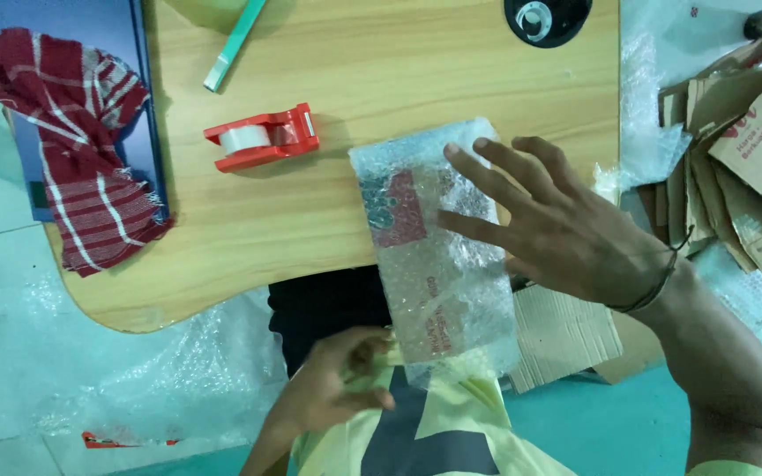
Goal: Wrapping an item in bubble wrap and securing it with adhesive tape.
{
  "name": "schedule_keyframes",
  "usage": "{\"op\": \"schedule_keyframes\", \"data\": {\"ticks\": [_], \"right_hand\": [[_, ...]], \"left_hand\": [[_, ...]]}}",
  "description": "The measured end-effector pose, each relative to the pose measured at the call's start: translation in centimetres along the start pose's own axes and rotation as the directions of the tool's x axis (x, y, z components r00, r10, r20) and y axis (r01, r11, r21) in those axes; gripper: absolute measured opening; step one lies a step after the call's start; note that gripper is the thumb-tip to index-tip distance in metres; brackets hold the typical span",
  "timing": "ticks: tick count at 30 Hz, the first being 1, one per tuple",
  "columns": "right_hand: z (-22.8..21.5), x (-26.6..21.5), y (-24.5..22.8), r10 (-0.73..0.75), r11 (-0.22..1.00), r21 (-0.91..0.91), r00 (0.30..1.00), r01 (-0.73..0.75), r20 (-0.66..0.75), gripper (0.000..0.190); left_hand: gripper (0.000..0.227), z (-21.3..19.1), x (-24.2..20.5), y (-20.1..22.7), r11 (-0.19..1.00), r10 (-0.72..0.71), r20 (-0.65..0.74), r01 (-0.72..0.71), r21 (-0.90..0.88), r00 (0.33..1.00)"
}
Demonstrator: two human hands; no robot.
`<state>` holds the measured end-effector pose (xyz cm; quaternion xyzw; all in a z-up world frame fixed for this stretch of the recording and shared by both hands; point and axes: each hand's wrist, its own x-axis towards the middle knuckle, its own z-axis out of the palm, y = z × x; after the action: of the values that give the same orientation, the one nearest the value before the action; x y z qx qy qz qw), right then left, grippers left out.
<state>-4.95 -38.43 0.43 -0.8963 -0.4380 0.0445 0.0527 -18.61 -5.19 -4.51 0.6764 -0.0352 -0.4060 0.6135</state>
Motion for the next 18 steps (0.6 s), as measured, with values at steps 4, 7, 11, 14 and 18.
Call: {"op": "schedule_keyframes", "data": {"ticks": [4,7,11,14,18], "right_hand": [[0.8,-0.6,0.7,-0.039,0.958,0.284,0.999,0.040,-0.010,0.076],[1.4,-0.4,0.6,0.010,0.971,0.240,0.999,0.000,-0.043,0.083],[2.7,-0.5,-0.3,0.105,0.946,0.319,0.981,-0.049,-0.161,0.094],[3.2,-0.7,-1.1,0.164,0.942,0.320,0.973,-0.105,-0.163,0.097],[4.1,-1.0,-1.8,0.246,0.919,0.357,0.952,-0.169,-0.184,0.115]], "left_hand": [[0.096,1.2,0.2,1.9,0.991,-0.004,0.133,0.022,-0.135,0.991],[0.083,0.6,0.0,2.3,0.905,-0.015,0.063,0.040,-0.424,0.998],[0.052,-0.9,0.1,2.4,0.915,-0.079,-0.268,-0.037,-0.403,0.960],[0.042,-1.3,0.2,1.2,0.754,-0.068,-0.396,-0.213,-0.621,0.916],[0.062,-1.1,0.8,0.4,0.432,-0.058,-0.450,-0.384,-0.816,0.891]]}}
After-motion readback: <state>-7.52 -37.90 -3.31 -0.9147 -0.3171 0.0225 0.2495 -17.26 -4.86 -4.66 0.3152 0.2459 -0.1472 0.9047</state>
